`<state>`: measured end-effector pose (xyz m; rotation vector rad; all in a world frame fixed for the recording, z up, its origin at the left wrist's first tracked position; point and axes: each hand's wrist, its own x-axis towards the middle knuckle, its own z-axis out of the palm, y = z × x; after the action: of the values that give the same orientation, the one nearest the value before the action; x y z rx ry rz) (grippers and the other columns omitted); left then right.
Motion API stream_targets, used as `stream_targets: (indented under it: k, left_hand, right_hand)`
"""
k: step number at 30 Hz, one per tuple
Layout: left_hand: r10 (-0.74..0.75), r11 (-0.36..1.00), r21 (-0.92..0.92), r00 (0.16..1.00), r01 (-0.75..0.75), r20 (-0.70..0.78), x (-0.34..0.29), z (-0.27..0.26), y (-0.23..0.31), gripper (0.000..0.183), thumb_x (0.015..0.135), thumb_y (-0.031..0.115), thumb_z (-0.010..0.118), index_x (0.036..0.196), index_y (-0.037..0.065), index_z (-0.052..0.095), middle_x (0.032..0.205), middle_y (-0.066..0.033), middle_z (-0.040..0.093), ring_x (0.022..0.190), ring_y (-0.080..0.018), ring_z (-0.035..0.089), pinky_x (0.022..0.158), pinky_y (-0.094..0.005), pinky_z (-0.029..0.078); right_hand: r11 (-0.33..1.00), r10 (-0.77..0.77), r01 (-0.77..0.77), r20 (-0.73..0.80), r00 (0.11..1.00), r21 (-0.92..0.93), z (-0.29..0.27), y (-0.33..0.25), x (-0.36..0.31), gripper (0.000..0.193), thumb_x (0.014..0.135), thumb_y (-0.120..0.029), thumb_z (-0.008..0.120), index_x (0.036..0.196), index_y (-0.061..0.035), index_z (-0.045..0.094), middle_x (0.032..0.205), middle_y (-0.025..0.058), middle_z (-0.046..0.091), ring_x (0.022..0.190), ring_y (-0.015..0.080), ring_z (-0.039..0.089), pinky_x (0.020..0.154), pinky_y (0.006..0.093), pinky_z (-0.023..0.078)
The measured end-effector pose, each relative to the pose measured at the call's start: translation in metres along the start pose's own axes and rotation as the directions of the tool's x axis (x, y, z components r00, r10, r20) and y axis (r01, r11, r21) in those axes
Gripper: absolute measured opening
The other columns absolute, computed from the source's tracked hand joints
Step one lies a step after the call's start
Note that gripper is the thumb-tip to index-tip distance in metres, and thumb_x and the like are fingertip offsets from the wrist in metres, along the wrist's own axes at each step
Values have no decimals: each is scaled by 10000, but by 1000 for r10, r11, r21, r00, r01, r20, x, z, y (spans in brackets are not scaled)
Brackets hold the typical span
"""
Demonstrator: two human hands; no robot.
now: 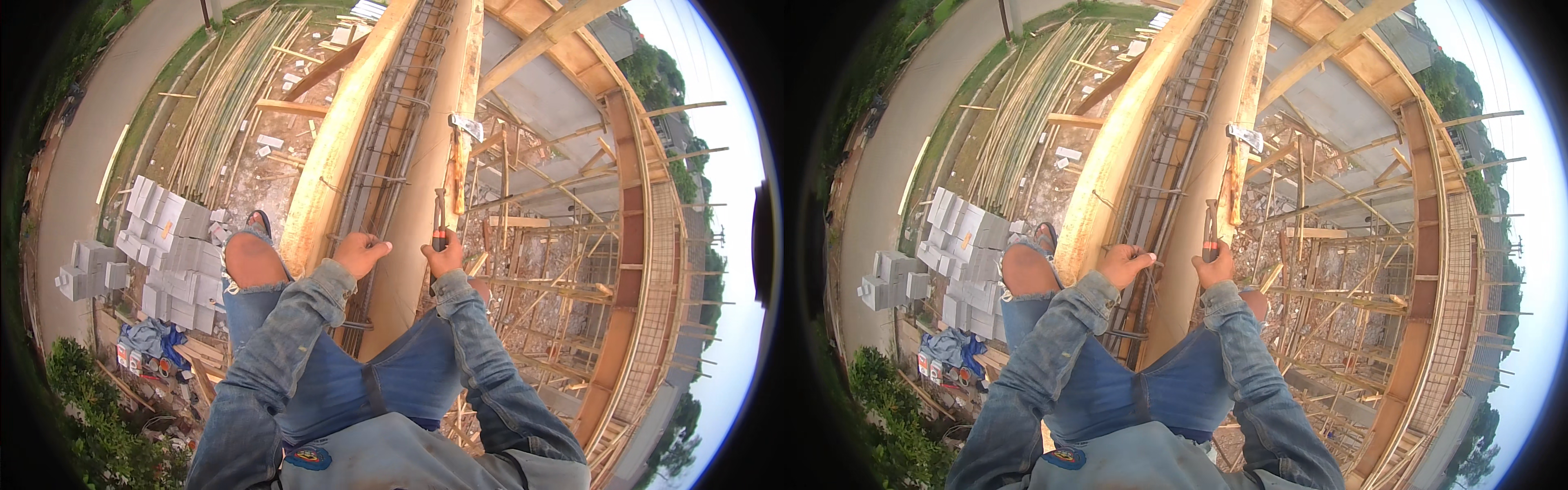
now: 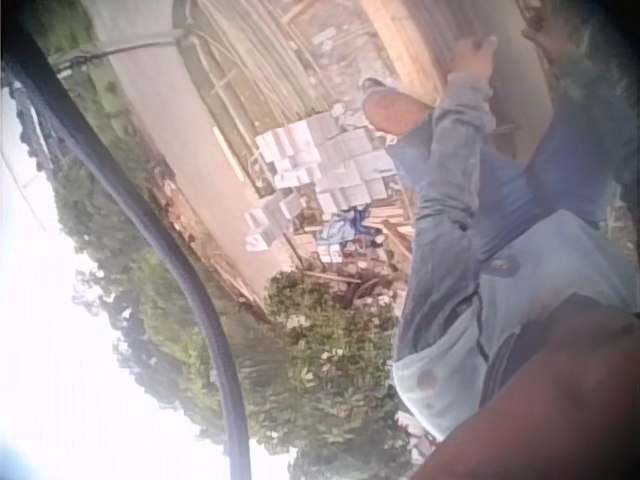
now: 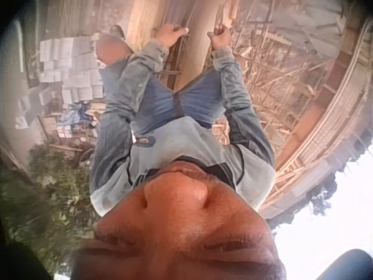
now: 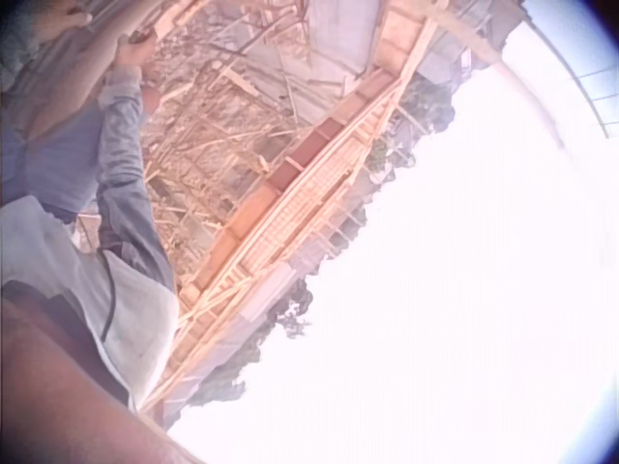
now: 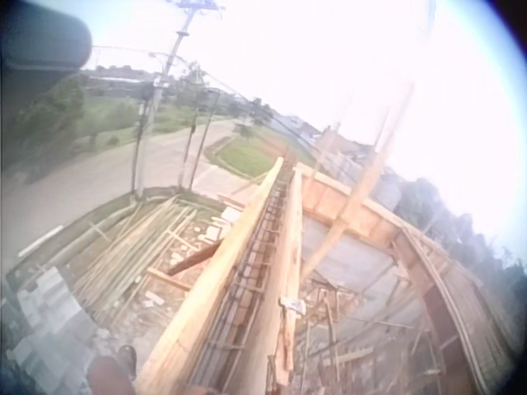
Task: The person is assembling a rebar cage on a wooden formwork at a construction site. They use pliers to twist wire ties around the rebar intersections and a hammer to tap and adjust the rebar bars into position.
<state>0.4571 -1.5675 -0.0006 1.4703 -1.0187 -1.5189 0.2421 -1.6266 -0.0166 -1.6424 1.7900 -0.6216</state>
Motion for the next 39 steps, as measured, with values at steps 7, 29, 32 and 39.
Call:
stream_targets:
  k: [7,29,32,39]
  left_hand:
    - [-79,938,-338,997,75,3,9,8,-14,245,810,217,574,734,-10,628,652,-29,577,611,-93,495,586,-245,392]
    - [-138,985,-94,989,142,48,0,4,8,319,797,262,511,800,-38,619,702,-166,584,676,-199,560,634,-328,422]
    - [-16,996,-92,1000,16,2,-6,5,2,333,834,271,493,796,-33,625,710,-138,595,677,-190,557,638,-325,423]
    - [-276,961,89,937,262,212,-52,-31,0,600,875,514,448,687,-30,618,517,-29,452,536,-129,446,523,-275,342]
  right_hand:
    - [987,11,-51,255,967,151,45,-80,75,524,660,-260,662,1058,55,530,927,169,606,829,254,601,747,342,463]
    - [952,49,69,373,926,-298,116,-222,154,713,795,-541,542,1109,95,466,1032,244,534,939,322,585,760,399,513]
    - [934,311,-299,858,408,-196,75,-187,87,593,850,-474,524,1052,84,498,908,202,595,772,276,617,654,361,535]
    - [628,-35,-682,889,457,376,73,-111,18,305,914,-207,488,1098,35,509,741,26,492,529,89,465,430,243,407]
